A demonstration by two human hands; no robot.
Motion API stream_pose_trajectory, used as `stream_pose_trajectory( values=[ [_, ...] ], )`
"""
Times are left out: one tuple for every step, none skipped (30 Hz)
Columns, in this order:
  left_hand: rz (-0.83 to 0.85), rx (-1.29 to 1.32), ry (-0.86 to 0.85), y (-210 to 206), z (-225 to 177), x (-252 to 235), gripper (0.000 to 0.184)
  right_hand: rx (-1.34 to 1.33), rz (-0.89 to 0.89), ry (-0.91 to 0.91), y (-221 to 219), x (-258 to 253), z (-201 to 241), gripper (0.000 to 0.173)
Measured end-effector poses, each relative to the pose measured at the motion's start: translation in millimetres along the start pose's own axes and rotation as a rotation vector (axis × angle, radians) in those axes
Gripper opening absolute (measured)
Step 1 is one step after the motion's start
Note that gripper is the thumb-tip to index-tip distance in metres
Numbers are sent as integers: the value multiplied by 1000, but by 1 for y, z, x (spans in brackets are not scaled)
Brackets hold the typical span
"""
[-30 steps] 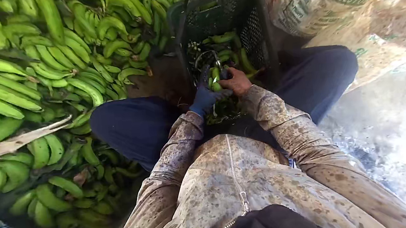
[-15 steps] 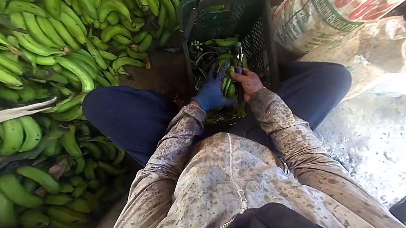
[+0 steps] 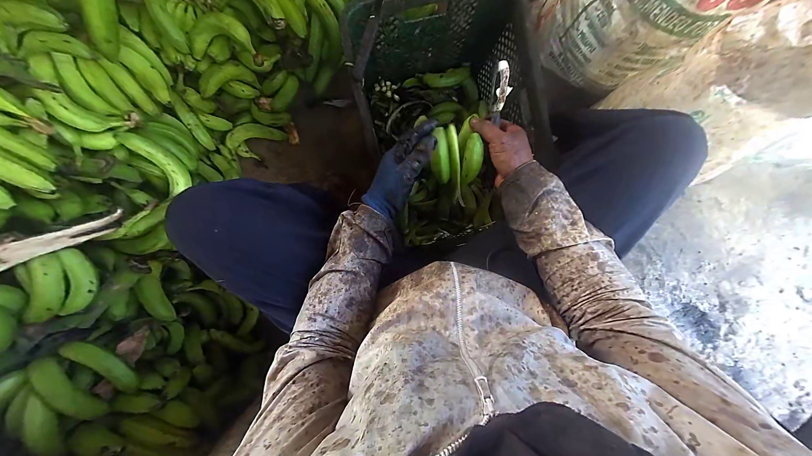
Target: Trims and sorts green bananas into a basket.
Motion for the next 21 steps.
stream_pose_trajectory(
  values=[
    [22,-54,8,-1,-3,0,58,25,5,61,0,0,2,36],
    [19,-81,13,-1,-4,2,60,43,15,161,-1,1,3,34],
    [-28,-76,-12,1,-4,4,59,64,28,305,-1,3,5,33],
    [-87,-52,-69,4,-6,4,57,101,47,473,-3,6,10,34],
    [-129,-24,-121,6,-9,4,58,138,71,628,-5,12,17,36],
    [-156,6,-146,8,-11,4,61,163,91,751,-8,19,23,38],
    [-169,28,-164,9,-12,3,66,178,102,833,-10,24,27,38],
    [-176,40,-182,10,-11,3,75,181,104,874,-12,28,29,38],
    [-172,43,-199,9,-9,3,83,166,94,884,-13,28,28,38],
    [-167,46,-224,9,-7,2,92,140,80,868,-12,26,29,37],
    [-168,51,-242,8,-6,1,100,108,68,833,-11,22,29,36],
    [-178,57,-248,8,-5,1,106,77,59,788,-9,19,29,35],
    [-191,57,-255,8,-6,1,110,51,55,738,-7,16,27,35],
    [-190,32,-266,8,-8,1,112,26,54,699,-6,14,25,34],
    [-177,6,-268,7,-10,0,112,9,58,676,-6,13,22,32],
    [-153,-14,-257,6,-13,0,110,-6,65,667,-7,13,19,31],
    [-125,-17,-231,5,-14,0,105,-16,70,663,-8,13,16,31],
    [-119,-7,-191,4,-14,0,101,-27,72,665,-9,14,15,32],
    [-143,30,-133,2,-12,1,95,-32,70,670,-11,14,15,33],
    [-181,105,-59,-1,-9,2,90,-33,65,675,-12,14,15,34],
    [-227,200,17,-5,-6,3,86,-25,57,687,-14,14,14,35]
  ],
)
Point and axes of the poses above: each hand's wrist, its own x-axis away from the middle knuckle, its own y-axis out of the back of the hand, z = x × y, the point moved 5 cm from there along -x, towards the middle knuckle, and after that the axes turned 5 degrees about -x, right-handed, at the moved point
